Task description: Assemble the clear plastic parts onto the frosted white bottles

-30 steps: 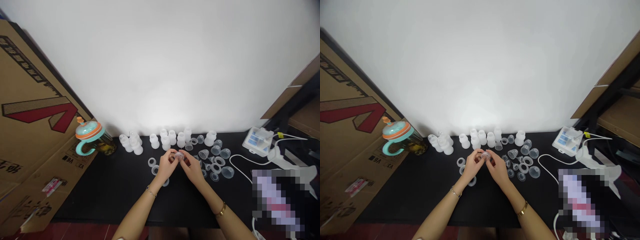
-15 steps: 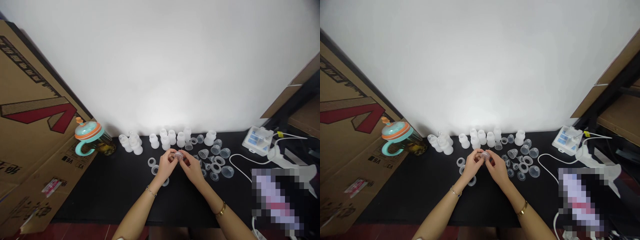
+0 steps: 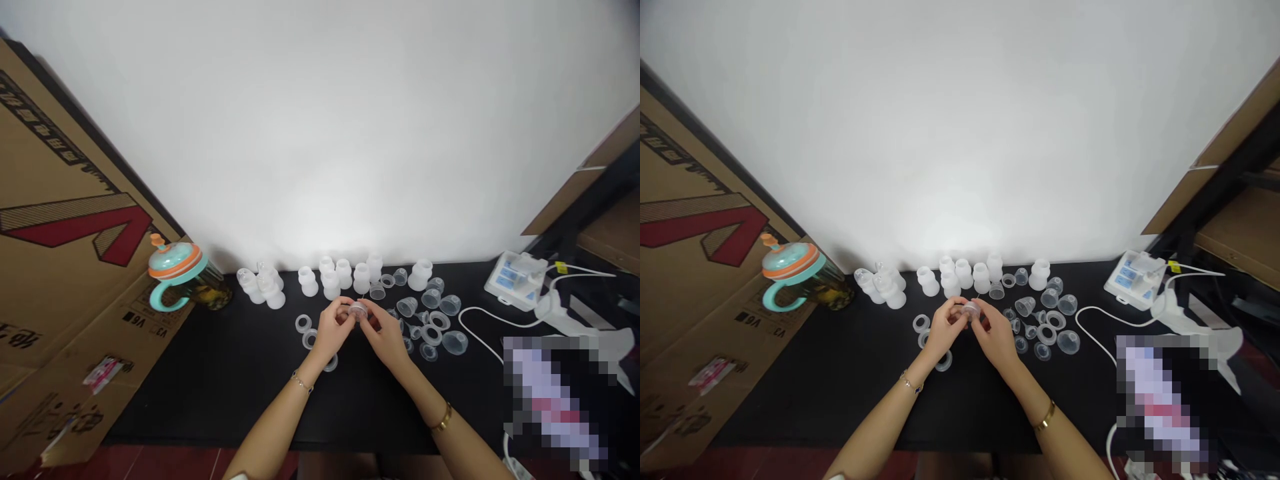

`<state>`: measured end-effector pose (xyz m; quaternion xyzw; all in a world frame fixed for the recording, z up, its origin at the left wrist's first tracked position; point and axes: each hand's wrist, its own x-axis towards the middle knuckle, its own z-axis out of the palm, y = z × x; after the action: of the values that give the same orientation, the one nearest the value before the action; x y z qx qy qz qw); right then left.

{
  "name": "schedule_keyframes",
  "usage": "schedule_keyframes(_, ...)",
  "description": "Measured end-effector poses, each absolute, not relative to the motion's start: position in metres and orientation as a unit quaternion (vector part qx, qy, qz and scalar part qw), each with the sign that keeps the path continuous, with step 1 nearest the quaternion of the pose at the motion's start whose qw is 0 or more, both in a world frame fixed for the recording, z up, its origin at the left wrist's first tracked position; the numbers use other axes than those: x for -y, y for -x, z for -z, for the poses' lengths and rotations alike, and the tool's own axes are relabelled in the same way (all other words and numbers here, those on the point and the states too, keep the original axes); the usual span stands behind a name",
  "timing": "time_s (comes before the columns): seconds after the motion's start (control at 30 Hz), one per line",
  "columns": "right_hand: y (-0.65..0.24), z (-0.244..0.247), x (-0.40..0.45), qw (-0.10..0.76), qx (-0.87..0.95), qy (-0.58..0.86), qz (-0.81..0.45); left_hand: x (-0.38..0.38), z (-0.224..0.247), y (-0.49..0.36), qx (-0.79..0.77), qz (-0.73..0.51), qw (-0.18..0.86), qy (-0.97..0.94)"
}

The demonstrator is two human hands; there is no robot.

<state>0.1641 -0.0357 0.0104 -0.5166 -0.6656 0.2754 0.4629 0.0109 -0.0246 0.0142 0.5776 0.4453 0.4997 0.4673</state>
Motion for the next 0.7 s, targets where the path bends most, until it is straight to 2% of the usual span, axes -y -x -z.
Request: schedule_keyframes(0.7, -0.1628, -0.0137, 0.037, 0.466, 0.665, 0.513, -0.279, 0.0232, -0.0152, -0.0101, -0.459, -0.49, 0.461, -0.58)
